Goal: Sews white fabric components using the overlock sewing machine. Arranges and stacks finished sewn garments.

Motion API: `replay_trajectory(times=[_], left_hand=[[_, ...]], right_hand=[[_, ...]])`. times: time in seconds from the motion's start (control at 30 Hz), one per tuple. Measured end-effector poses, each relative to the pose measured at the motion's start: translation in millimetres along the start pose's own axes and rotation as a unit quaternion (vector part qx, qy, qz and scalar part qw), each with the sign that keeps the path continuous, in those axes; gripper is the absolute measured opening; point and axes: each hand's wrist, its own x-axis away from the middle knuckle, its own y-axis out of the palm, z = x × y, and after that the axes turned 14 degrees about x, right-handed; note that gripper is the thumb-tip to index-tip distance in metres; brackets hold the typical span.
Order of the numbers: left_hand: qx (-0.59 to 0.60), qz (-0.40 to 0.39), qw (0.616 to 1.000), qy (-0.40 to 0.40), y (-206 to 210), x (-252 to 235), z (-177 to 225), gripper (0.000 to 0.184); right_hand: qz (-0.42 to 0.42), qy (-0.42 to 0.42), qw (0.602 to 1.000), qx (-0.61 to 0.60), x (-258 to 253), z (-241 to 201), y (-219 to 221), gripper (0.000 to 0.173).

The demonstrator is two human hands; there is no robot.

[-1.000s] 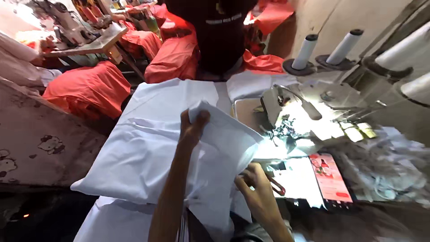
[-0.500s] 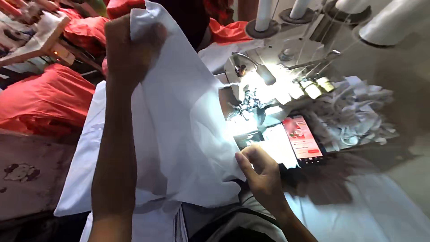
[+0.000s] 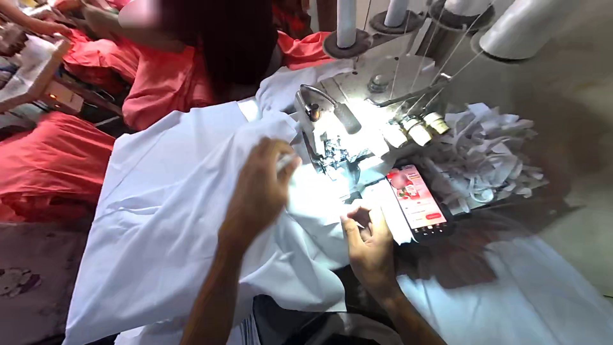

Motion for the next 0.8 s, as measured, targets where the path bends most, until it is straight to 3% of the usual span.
replay_trajectory(times=[0.07,0.17,0.8], left_hand=[[-0.004,-0.034,0.998,0.052,32.8,34.4,1.2,0.038],[-0.020,-0.026,0.996,0.087,55.9,55.5,-13.5,0.050],[-0.032,-0.037,0.995,0.087,51.9,43.3,-17.3,0.051]], right_hand=[[0.001,-0.002,1.000,0.001,-5.6,3.7,-4.3,0.016],[-0.001,-0.004,1.000,-0.003,-13.8,8.5,-6.8,0.016],[0.016,-0.036,0.999,0.034,-32.2,6.9,-6.7,0.020]])
